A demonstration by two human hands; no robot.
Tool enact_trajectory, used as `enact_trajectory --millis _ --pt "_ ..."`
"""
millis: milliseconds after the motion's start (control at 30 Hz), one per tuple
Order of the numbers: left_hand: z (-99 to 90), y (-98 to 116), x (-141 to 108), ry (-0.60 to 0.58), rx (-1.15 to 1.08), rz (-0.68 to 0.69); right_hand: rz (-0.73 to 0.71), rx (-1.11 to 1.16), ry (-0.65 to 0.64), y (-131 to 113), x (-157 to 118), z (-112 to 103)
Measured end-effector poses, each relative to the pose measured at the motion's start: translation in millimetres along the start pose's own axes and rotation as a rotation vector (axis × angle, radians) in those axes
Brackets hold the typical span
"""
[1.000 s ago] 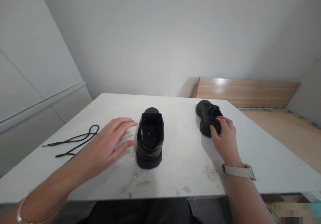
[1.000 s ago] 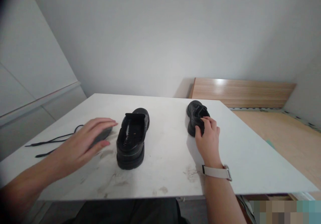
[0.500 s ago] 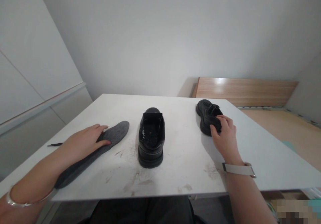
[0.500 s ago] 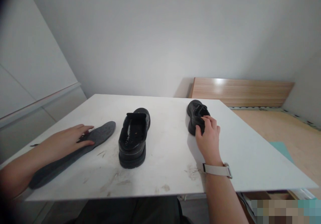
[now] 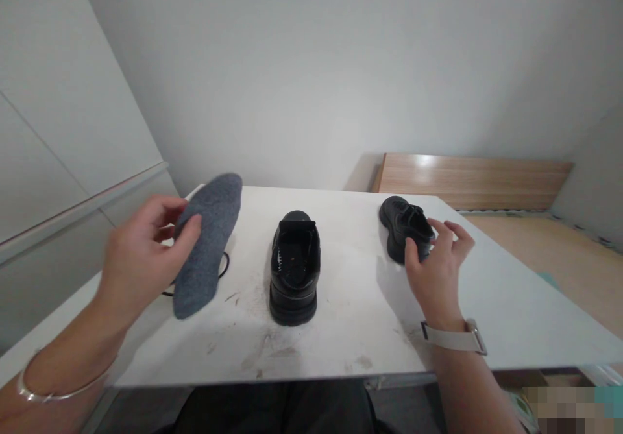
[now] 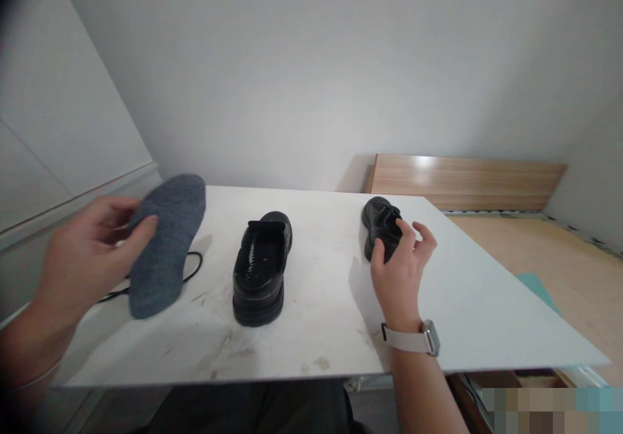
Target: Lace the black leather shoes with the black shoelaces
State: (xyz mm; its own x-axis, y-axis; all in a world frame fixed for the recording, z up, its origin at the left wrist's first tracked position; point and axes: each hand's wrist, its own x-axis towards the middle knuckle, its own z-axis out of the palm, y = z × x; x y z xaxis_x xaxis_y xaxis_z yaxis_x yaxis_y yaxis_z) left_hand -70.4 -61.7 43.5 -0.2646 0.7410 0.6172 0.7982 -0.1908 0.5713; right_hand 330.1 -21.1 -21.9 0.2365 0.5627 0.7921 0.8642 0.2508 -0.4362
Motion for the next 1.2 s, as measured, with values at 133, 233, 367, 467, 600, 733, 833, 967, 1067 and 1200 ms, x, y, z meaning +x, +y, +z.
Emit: enact_trajectory --millis 133,233,367,467,600,733,833,967,1067,1200 --pt "-11.0 49 -21 0.099 -0.262 -0.086 -0.131 0.302 -0.107 -88 -9 -24" --pt "-4.4 76 -37 -0.04 -0.479 -0.027 -0.351 0.528 -0.445 -144 -19 -35" --pt "13.9 84 -48 -0.217 -0.634 0.056 -0.385 0.529 -0.583 -172 -27 -34" --pt "26.3 71 -40 -0.402 -0.603 0.224 -0.258 0.483 -0.537 -163 -26 -29" --pt "44.1 50 -24 -0.692 -0.238 0.588 -0.114 0.497 -0.399 -142 -20 -27" --pt "63.1 53 -28 -0.787 -0.014 0.764 -0.053 0.488 -0.432 -130 -15 -25" --pt "72.7 69 -38 -0.796 0.074 0.787 -0.031 0.438 -0.522 -125 -10 -24" --pt "73.0 83 -29 -0.716 -0.006 0.868 -0.063 0.35 -0.55 -119 5 -31" --pt "72.1 76 -5 -0.572 0.009 0.829 -0.119 0.248 -0.63 -115 24 -43" --pt "85.6 55 24 -0.772 0.113 0.658 -0.161 0.049 -0.843 -120 43 -60"
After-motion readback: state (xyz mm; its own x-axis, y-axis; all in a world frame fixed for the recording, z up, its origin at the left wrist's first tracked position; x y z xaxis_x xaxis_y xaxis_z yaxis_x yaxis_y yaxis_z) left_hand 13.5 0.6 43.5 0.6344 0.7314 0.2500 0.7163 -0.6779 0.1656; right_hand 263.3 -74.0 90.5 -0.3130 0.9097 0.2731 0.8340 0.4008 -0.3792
